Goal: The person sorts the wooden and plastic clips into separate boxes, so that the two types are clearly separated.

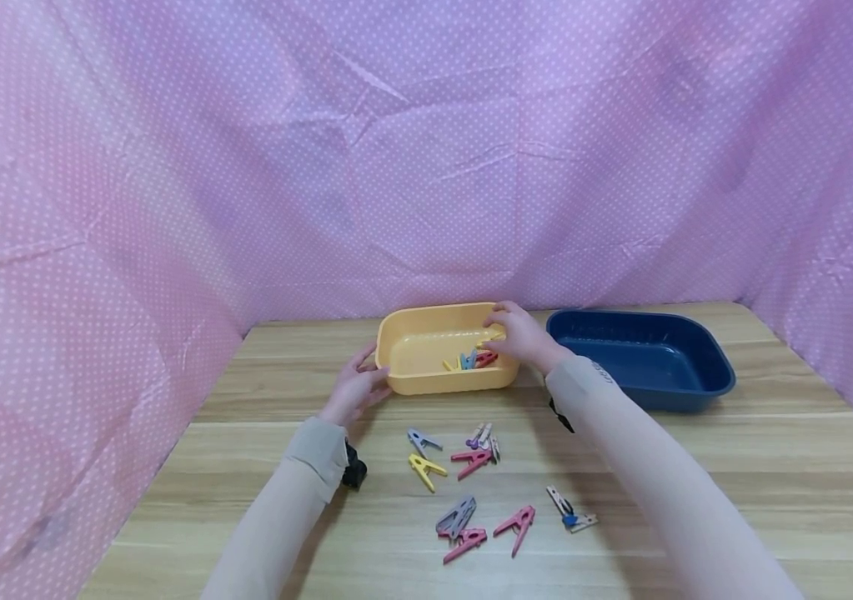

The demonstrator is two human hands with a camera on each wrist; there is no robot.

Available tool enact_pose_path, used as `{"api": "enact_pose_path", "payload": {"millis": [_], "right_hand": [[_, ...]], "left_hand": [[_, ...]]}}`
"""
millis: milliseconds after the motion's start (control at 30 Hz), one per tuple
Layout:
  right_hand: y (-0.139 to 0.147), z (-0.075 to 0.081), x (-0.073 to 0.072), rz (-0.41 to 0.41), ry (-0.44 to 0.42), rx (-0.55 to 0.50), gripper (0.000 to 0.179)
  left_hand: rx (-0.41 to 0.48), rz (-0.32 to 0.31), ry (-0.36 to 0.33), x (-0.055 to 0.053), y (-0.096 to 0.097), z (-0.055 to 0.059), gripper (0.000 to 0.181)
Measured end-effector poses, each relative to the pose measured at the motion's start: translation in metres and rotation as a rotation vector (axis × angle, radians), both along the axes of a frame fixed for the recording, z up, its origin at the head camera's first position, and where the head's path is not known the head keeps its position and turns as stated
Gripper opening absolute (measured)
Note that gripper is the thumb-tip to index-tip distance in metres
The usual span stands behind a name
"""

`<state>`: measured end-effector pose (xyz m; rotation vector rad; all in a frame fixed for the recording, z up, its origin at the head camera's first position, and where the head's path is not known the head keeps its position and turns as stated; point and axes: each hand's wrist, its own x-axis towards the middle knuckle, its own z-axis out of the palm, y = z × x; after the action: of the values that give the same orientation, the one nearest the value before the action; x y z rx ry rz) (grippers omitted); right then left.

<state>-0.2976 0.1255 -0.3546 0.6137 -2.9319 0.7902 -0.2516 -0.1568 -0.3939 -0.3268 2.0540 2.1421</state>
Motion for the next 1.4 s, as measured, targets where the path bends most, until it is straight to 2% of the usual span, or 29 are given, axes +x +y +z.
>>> {"api": "enact_pose_path", "payload": {"millis": [167,333,533,867,1400], "right_hand": [[0.002,0.007,0.006,0.000,0.011,0.015,0.035],[0.005,0.016,0.014,0.034,0.060,0.025,0.035],[0.009,0.023,0.025,0.056,0.047,0.018,0.033],[0.012,0.023,0.042,0.184,0.159,0.007,0.028],[0.010,0.012,0.072,0.382,0.250,-0.019,0.023]], "left_hand": [[-0.003,-0.002,-0.001,0.001,0.000,0.001,0.062],[-0.009,0.002,0.006,0.001,-0.001,0.000,0.062],[-0.013,0.004,0.015,0.000,0.000,0.000,0.062],[-0.019,0.003,0.020,0.001,-0.002,-0.001,0.062],[0.014,0.004,0.029,0.001,0.001,-0.004,0.061]]}}
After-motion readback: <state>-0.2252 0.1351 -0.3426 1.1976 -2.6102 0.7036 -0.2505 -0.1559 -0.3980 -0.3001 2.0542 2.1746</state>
